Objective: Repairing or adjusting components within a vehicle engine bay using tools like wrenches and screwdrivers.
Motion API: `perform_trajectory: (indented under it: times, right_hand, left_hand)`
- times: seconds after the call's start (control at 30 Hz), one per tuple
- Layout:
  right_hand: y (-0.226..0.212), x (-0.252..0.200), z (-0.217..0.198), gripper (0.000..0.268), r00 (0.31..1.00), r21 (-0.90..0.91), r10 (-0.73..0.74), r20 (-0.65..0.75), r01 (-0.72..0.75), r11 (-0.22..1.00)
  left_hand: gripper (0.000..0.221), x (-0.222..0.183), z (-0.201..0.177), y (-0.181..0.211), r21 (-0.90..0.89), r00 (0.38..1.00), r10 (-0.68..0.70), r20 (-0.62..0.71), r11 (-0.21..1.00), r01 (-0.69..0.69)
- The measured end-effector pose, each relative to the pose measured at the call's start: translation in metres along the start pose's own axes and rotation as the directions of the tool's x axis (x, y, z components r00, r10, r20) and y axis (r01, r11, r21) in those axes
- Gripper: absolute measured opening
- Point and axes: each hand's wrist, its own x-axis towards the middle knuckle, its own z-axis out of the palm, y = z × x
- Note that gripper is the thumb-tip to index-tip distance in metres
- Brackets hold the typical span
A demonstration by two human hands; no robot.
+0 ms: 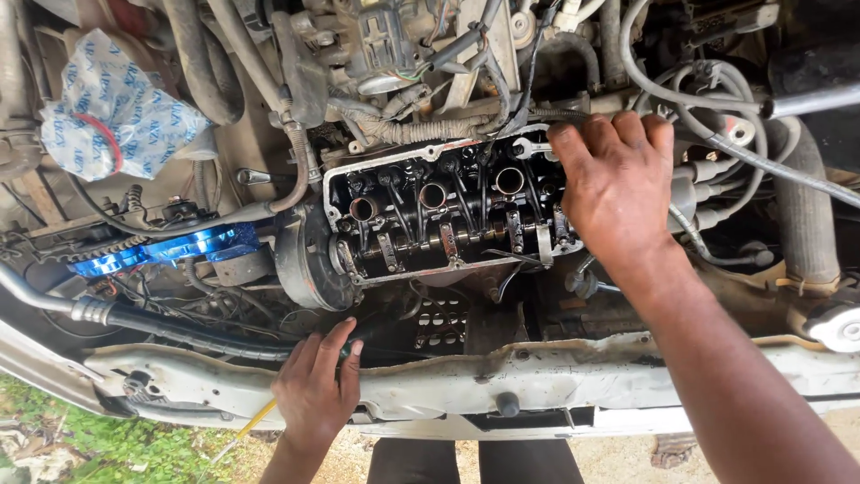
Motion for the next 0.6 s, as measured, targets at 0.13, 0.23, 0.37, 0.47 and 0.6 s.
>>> perform_trajectory:
  times: [0.13, 0.23, 0.37, 0.47, 0.6]
  right_hand:
    - [0.005, 0.004, 0.004, 0.038, 0.999, 0.041, -0.012, 0.030, 0.011, 0.999]
    - [0.006, 0.007, 0.005, 0.034, 0.999, 0.039, -0.017, 0.045, 0.016, 0.999]
    - [-0.004, -0.003, 0.011, 0.017, 0.998, -0.045, 0.046, 0.041, -0.044, 0.998]
    - [-0.015, -0.007, 0.010, 0.012, 0.996, 0.003, 0.085, -0.036, -0.085, 0.996]
    - [-0.020, -0.011, 0.016, 0.013, 0.989, -0.039, 0.138, -0.054, -0.141, 0.989]
  left_hand:
    - [0.033, 0.001, -0.001, 0.002, -0.010, 1.000, 0.021, -0.017, 1.000, -0.021]
    - [0.033, 0.002, 0.001, -0.001, -0.043, 0.998, 0.055, -0.035, 0.998, -0.056]
    - [0.033, -0.001, 0.002, -0.004, -0.047, 0.999, 0.032, 0.009, 0.998, -0.031]
    - [0.034, -0.001, 0.002, -0.004, -0.040, 0.999, 0.031, -0.012, 0.999, -0.032]
    - [0.034, 0.000, 0.002, -0.005, -0.049, 0.999, 0.030, -0.020, 0.998, -0.031]
